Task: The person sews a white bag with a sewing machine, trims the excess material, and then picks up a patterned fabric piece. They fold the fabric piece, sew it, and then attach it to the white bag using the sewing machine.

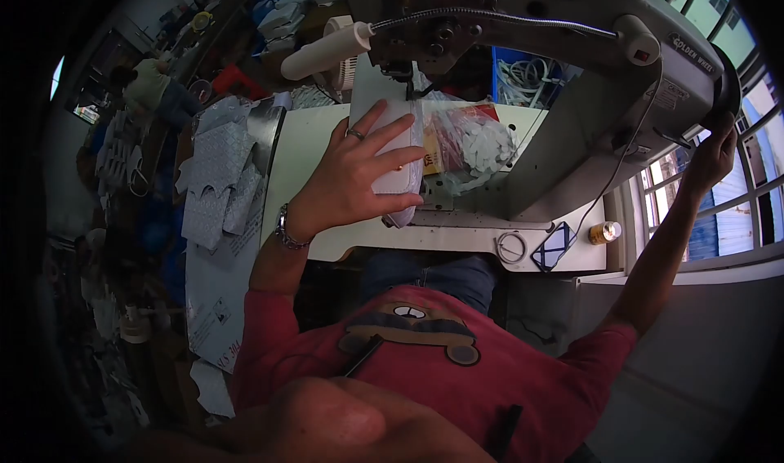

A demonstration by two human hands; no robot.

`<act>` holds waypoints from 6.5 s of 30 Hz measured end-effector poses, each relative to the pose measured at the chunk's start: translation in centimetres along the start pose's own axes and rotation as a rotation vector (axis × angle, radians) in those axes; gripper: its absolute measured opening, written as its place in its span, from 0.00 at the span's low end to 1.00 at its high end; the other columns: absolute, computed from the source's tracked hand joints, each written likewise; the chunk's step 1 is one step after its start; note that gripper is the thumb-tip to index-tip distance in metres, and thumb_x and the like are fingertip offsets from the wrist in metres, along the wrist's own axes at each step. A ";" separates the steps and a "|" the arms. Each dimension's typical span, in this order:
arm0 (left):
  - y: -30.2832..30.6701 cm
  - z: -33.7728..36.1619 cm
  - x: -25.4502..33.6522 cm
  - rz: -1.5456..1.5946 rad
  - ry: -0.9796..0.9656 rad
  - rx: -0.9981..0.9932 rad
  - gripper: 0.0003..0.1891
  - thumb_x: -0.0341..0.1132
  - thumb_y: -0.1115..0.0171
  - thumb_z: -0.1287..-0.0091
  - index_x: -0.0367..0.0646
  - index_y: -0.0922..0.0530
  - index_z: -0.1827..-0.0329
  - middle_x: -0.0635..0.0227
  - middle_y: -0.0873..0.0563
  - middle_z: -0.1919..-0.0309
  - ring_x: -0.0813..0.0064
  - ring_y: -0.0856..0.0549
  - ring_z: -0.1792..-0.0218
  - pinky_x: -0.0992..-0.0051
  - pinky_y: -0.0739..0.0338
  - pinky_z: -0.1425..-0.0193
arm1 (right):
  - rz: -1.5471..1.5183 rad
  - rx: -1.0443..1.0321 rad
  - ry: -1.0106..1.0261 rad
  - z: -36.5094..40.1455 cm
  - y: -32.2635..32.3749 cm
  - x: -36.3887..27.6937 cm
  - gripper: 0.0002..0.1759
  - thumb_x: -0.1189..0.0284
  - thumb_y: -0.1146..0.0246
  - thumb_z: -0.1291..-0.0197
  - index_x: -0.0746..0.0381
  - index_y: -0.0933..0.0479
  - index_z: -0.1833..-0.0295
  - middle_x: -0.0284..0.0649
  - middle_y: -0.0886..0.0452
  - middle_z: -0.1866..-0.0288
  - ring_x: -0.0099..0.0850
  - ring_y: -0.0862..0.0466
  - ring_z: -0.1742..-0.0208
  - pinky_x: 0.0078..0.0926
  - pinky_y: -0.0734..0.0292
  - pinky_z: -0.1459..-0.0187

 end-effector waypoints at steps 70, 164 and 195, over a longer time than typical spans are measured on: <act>-0.3 25.5 -10.8 0.929 0.882 0.382 0.16 0.37 0.38 0.25 0.39 0.16 0.40 0.69 0.12 0.49 0.79 0.18 0.47 0.77 0.24 0.39 | -0.178 -1.139 0.711 38.1 -20.5 -27.9 0.18 0.76 0.32 0.36 0.61 0.18 0.40 0.41 0.18 0.55 0.42 0.12 0.56 0.40 0.14 0.57; -6.1 18.1 -14.2 0.743 0.941 0.031 0.17 0.38 0.40 0.18 0.35 0.13 0.38 0.68 0.09 0.49 0.81 0.15 0.53 0.79 0.21 0.44 | -0.208 -1.532 -0.507 54.9 -13.7 -13.9 0.15 0.62 0.29 0.29 0.64 0.19 0.52 0.41 0.17 0.66 0.31 0.19 0.63 0.32 0.23 0.60; -5.7 26.0 -13.5 0.556 0.651 0.294 0.51 0.72 0.36 0.31 0.31 0.28 0.23 0.55 0.24 0.24 0.60 0.26 0.24 0.59 0.36 0.18 | -0.444 -1.457 -0.303 48.6 -17.2 -15.0 0.19 0.53 0.32 0.30 0.59 0.18 0.52 0.49 0.14 0.62 0.51 0.14 0.57 0.44 0.23 0.57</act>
Point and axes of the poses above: each hand's wrist, its own z-axis away from the middle knuckle, its own y-axis out of the back of the hand, x = y × z, the point moved 4 cm from there along -z, towards the middle knuckle
